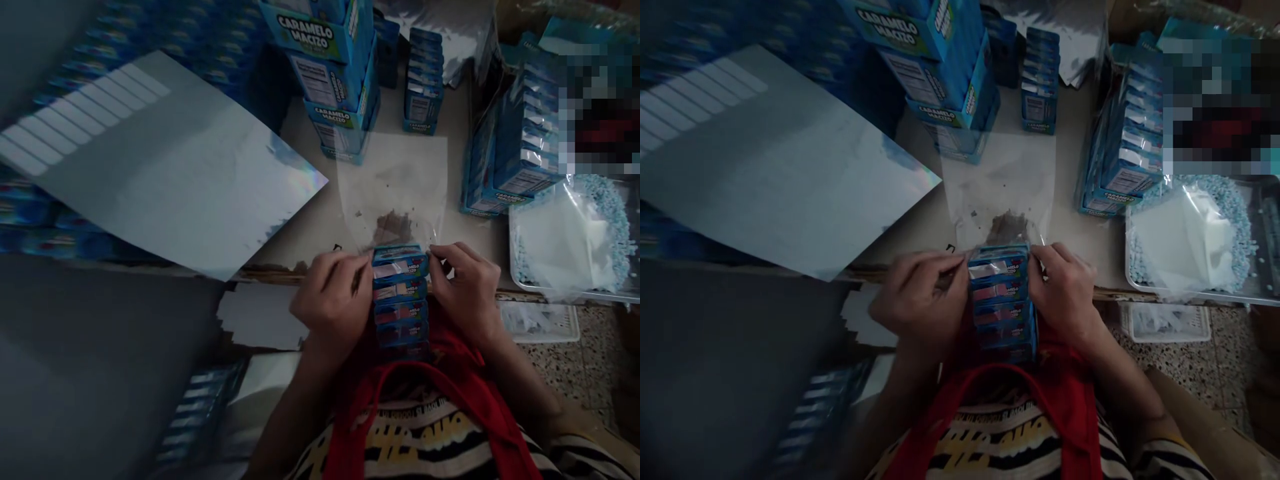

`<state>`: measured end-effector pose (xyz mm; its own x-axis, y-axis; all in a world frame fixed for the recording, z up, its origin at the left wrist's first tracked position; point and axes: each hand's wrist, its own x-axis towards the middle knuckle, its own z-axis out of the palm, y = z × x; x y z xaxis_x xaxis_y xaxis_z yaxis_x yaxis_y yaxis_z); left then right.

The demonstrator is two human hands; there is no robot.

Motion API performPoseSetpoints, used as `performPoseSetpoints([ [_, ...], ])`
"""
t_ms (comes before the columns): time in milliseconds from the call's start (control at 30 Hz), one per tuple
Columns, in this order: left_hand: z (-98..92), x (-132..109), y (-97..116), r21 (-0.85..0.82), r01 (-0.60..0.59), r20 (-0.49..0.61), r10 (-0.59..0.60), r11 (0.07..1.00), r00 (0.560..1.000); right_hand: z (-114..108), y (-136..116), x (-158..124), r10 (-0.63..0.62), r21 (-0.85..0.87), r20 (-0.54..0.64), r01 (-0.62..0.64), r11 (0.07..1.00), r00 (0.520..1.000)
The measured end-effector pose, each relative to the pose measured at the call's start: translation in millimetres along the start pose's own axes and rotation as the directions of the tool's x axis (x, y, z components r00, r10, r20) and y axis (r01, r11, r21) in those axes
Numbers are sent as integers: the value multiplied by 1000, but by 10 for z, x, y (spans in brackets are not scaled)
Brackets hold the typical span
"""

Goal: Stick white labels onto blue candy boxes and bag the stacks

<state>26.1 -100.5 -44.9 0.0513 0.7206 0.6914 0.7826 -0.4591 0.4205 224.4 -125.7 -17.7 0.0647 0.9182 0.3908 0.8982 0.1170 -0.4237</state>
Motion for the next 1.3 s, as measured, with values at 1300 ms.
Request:
performPoseSetpoints([
  [1300,-364,-1362,-3,-392,-211,429,381,896,819,-292,712,-1472,-578,283,188,520,806,794],
])
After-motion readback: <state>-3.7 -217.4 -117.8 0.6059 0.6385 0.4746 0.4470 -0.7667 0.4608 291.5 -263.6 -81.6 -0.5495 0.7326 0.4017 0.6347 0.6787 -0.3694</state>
